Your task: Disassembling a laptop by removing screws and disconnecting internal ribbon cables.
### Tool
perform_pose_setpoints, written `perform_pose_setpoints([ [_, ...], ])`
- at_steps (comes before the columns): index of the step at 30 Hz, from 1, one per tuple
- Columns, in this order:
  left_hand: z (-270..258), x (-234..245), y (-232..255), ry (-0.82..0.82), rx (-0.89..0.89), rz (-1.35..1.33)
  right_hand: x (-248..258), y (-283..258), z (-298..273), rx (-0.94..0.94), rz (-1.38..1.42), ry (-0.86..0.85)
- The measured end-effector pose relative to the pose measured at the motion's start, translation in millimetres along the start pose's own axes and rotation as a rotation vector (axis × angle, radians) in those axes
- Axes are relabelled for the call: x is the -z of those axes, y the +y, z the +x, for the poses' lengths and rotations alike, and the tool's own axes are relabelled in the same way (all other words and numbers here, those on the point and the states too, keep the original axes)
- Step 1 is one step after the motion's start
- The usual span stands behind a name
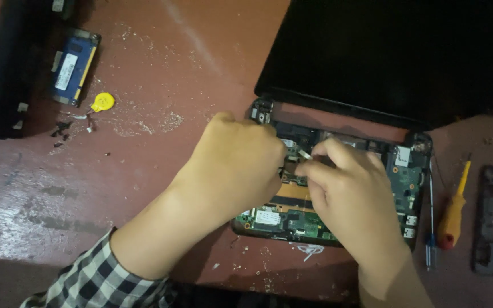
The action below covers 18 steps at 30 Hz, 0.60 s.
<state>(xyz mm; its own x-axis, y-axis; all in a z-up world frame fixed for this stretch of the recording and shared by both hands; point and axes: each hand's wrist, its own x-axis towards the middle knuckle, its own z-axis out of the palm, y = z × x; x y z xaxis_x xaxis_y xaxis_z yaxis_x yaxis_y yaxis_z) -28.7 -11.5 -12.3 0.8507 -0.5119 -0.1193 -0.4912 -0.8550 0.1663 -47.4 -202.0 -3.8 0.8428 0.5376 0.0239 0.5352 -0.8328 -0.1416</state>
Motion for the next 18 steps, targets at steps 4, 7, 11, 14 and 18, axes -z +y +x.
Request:
perform_pose_setpoints([
  [4, 3, -3, 1, 0.003, 0.023, -0.018, -2, 0, 1, 0.022, -0.007, 0.038],
  [7, 3, -6, 2, -0.001, 0.018, -0.007, -1, -2, 1, 0.017, 0.009, 0.04],
  [11, 4, -3, 2, -0.06, 0.048, -0.036, -1, 0, 2, 0.04, -0.002, 0.057],
  [14, 3, -2, 1, -0.062, 0.058, -0.037, 0, -2, 1, 0.032, -0.013, 0.029],
  [18, 1, 6, 0, -0.094, 0.028, -0.103, -4, 0, 0, 0.017, -0.06, 0.015],
])
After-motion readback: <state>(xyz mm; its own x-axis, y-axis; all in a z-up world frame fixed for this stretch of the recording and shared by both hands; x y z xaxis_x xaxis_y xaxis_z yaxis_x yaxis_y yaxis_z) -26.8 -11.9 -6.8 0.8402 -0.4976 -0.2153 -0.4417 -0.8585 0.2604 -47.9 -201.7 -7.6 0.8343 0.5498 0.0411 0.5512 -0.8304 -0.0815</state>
